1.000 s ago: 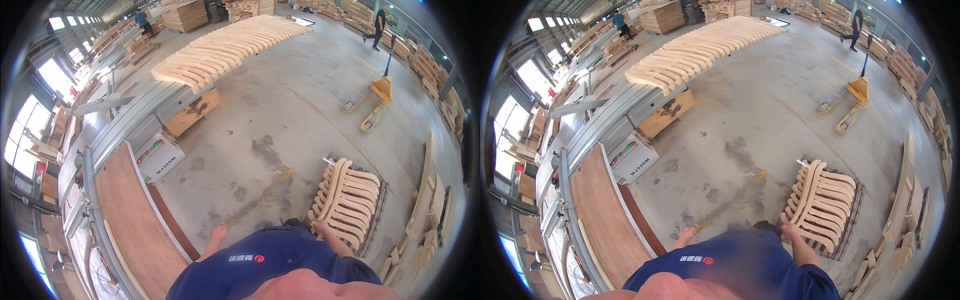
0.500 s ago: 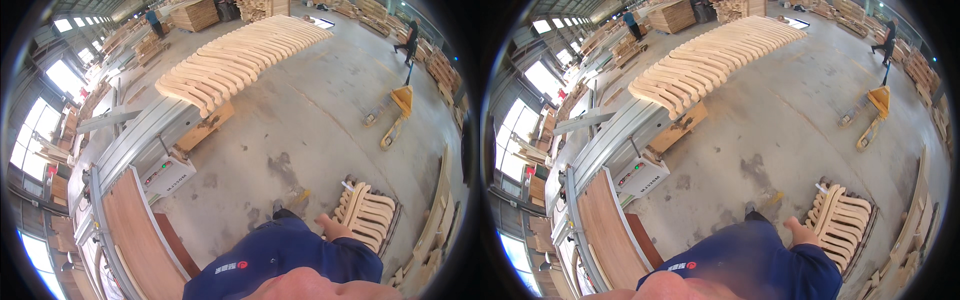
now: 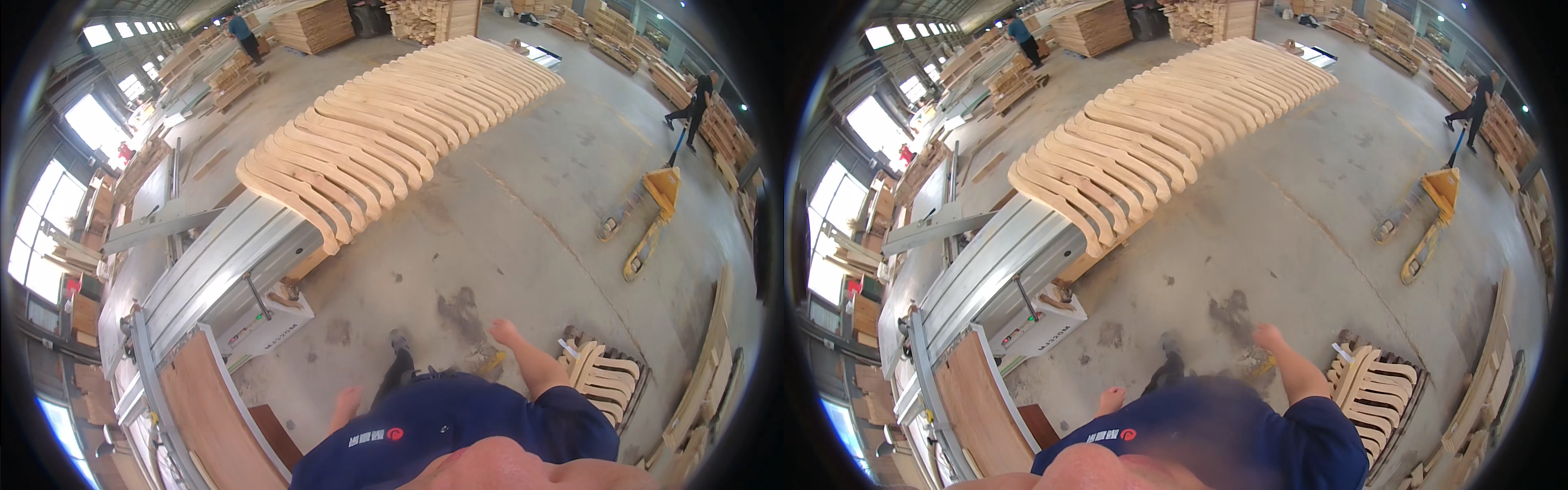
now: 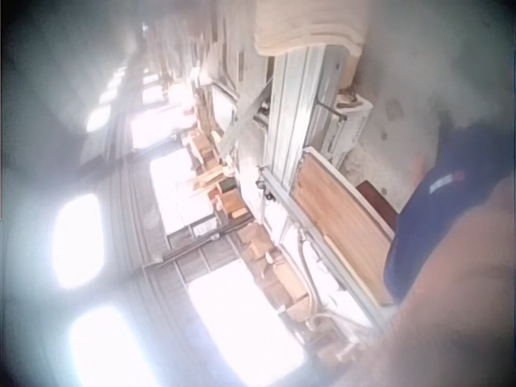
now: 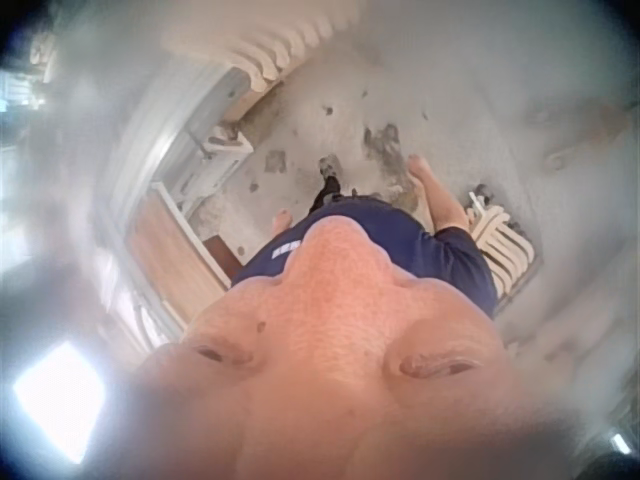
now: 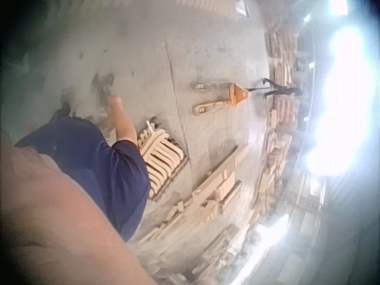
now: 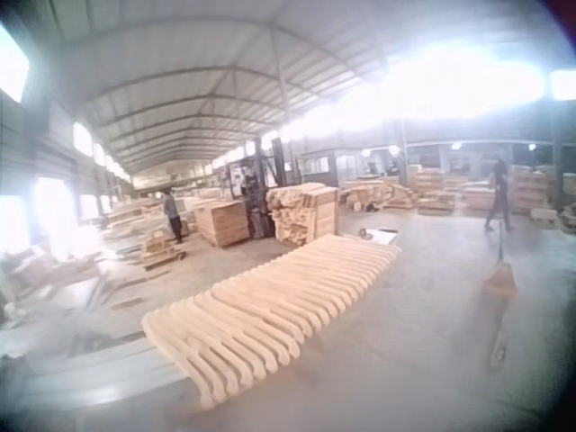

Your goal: The person picks up curved wooden pieces from a table and stacks them onto a wooden pallet on the floor by hand.

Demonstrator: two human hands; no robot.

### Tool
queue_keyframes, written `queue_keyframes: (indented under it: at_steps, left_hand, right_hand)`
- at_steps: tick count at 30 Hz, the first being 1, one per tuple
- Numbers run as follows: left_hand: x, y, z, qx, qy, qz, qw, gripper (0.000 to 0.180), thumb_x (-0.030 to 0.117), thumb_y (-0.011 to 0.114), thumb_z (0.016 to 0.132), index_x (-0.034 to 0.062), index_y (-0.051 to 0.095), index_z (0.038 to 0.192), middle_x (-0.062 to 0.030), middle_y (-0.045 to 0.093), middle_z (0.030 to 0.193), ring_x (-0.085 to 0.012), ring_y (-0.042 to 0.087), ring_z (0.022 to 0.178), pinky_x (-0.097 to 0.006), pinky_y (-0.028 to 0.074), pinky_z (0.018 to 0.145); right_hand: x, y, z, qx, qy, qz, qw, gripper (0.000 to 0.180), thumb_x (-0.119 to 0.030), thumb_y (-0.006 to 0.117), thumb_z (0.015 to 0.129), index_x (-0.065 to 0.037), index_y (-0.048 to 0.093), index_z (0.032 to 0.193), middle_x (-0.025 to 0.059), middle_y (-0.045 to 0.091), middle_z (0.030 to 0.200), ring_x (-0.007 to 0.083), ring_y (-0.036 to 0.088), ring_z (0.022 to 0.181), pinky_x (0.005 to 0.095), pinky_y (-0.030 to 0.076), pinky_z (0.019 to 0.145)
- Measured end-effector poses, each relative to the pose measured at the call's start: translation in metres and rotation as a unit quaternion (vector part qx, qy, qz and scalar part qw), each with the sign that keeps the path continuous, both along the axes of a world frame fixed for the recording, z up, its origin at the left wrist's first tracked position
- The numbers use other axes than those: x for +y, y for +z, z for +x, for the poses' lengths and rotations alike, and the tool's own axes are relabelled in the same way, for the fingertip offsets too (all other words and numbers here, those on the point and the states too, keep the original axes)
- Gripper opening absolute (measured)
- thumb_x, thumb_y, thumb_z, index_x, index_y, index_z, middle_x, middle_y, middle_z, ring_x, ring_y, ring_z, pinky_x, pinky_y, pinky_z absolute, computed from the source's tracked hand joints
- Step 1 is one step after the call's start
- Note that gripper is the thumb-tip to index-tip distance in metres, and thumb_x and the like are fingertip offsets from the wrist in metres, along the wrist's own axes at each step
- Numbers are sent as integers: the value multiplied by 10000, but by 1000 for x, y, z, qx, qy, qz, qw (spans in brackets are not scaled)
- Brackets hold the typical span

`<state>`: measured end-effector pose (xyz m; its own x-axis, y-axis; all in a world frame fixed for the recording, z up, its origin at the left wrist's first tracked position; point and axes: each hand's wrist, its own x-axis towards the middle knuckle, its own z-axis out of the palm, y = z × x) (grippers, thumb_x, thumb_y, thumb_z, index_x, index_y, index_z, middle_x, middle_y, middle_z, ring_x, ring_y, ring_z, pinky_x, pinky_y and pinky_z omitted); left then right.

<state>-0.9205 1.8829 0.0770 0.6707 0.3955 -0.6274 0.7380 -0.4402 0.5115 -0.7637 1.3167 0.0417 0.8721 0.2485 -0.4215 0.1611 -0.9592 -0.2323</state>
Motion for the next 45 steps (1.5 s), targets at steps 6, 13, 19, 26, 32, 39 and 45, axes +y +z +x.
queue_keyframes:
  at_steps: [6,13,19,26,32,39,45]
  left_hand:
    - [44,-49,123,-64,-140,35,988,364,281,608,857,-17,715,1036,-233,717,1001,-375,693,953,-444,531,830]
    - [84,-50,240,-158,-300,176,924,224,215,576,893,26,682,946,-190,704,863,-316,696,897,-449,535,744]
    - [59,47,364,-178,174,-171,953,236,292,575,954,96,586,822,-19,580,722,-131,576,695,-324,452,594]
    - [22,104,454,-310,213,-130,917,290,385,615,968,97,613,934,34,577,860,-79,532,805,-268,418,685]
    - [-23,154,486,-319,112,-88,937,234,256,592,984,38,622,1065,4,608,965,-92,548,886,-263,453,799]
    - [-30,154,520,-250,60,56,965,485,338,684,892,-20,599,1208,-154,664,1112,-259,633,1024,-359,492,904]
    - [-12,131,561,-316,108,-98,937,603,272,757,846,-64,517,1285,-207,669,1178,-307,653,1110,-396,518,941]
  right_hand:
    - [-10,-25,-20,233,-55,-112,964,307,-250,566,882,-41,730,1037,134,730,1006,294,708,915,428,573,784]
    - [-23,-55,12,252,-205,-15,946,415,-323,582,850,9,697,1071,213,703,1050,330,704,911,408,571,789]
    - [5,-21,136,189,-251,34,949,322,-245,548,844,-19,673,1036,208,668,1087,365,646,1044,450,536,869]
    - [-23,-59,282,23,126,-92,987,203,-185,537,885,-109,715,943,143,680,1002,346,664,1000,455,563,788]
    - [-39,-73,344,87,183,-136,970,223,-192,530,903,-147,733,983,114,689,1130,318,655,1066,438,554,811]
    - [-22,-64,334,23,194,-22,980,215,-212,549,895,-135,729,984,180,682,1136,340,658,1068,438,557,860]
    - [4,-7,342,42,240,-3,970,436,-303,563,904,-15,655,1219,208,646,1258,350,619,1168,407,496,988]
